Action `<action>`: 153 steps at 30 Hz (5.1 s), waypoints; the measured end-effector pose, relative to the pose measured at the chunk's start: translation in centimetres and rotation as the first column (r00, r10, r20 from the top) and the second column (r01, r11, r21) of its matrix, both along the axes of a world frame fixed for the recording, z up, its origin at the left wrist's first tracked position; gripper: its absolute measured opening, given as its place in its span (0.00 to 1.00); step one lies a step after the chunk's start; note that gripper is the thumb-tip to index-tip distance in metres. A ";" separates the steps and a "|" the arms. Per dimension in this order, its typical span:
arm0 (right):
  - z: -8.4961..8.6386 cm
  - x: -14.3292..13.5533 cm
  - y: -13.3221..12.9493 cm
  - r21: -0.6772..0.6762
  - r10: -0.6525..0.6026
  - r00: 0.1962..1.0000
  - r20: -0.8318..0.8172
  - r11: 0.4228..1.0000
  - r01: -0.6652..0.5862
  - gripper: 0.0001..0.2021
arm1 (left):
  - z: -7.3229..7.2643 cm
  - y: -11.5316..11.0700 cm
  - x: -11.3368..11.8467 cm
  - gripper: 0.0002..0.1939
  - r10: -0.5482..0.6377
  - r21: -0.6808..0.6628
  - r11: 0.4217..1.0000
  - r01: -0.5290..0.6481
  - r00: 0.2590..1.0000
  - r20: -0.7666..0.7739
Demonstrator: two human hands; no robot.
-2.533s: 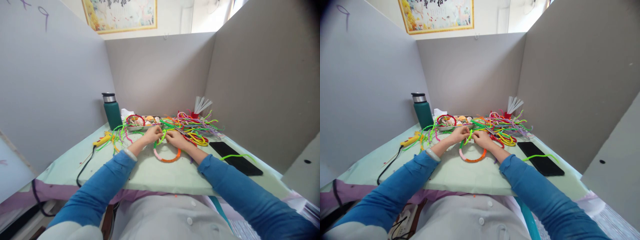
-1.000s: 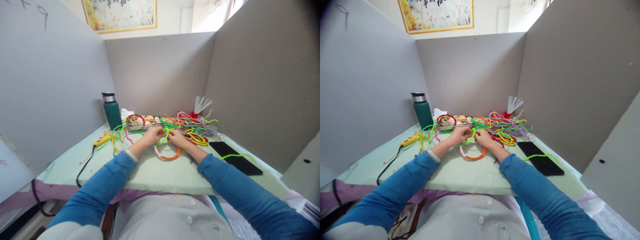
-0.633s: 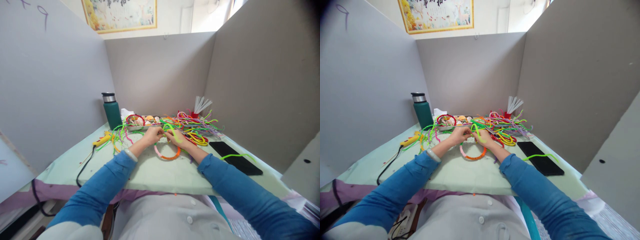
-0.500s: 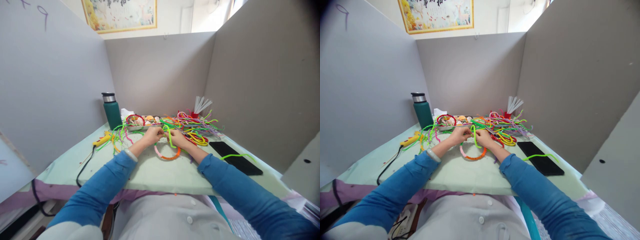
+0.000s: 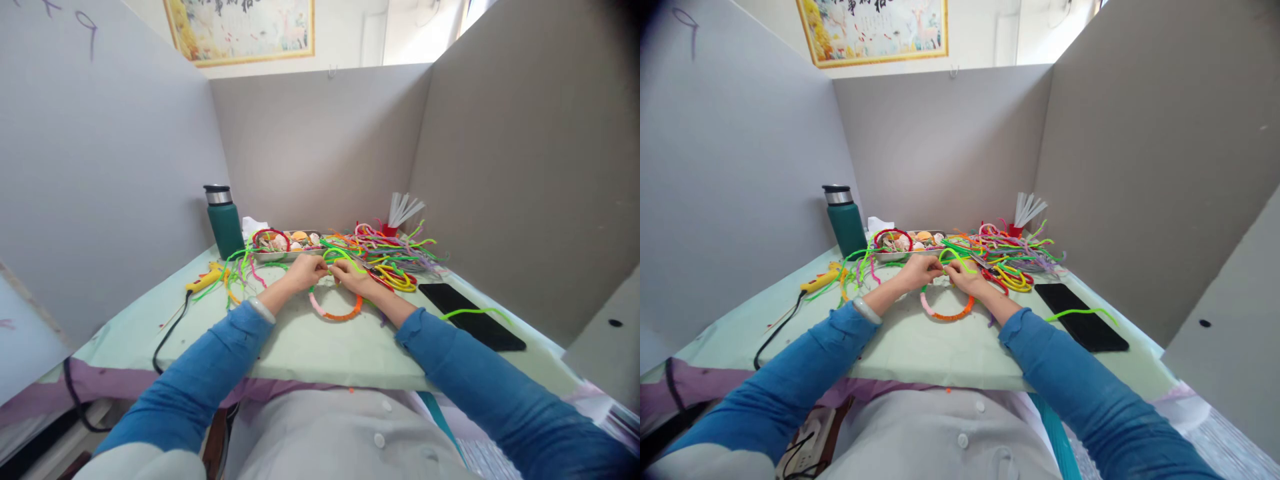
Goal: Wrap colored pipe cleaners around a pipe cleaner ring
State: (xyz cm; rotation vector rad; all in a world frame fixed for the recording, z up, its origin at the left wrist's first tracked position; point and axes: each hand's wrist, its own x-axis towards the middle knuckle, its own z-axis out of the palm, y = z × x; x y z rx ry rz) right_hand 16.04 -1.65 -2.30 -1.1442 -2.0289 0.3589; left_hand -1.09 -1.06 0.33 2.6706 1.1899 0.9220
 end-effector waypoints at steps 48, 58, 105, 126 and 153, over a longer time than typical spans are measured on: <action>1.0 -0.4 -1.5 0.013 -0.064 0.978 0.196 0.998 0.062 0.14 | -0.4 0.0 -0.3 0.13 -0.002 0.001 1.000 0.002 0.990 -0.142; 1.0 -0.4 -1.5 -0.033 -0.051 0.980 0.194 0.998 0.059 0.14 | -0.3 -0.2 -0.3 0.12 0.013 -0.009 1.000 -0.015 0.987 -0.161; 0.5 -0.3 -1.2 -0.019 -0.059 0.960 0.272 0.998 0.067 0.12 | -0.1 -0.5 -0.2 0.11 0.007 -0.039 0.999 -0.016 0.980 -0.201; 0.6 -0.4 -1.2 0.028 -0.092 0.951 0.296 0.996 0.088 0.14 | -0.2 -0.5 -0.3 0.12 0.002 -0.062 0.998 -0.013 0.985 -0.175; 0.9 -0.4 -0.9 0.052 -0.044 0.992 0.122 0.998 0.037 0.15 | -0.5 0.4 -0.2 0.10 0.001 -0.017 1.000 -0.001 1.000 -0.007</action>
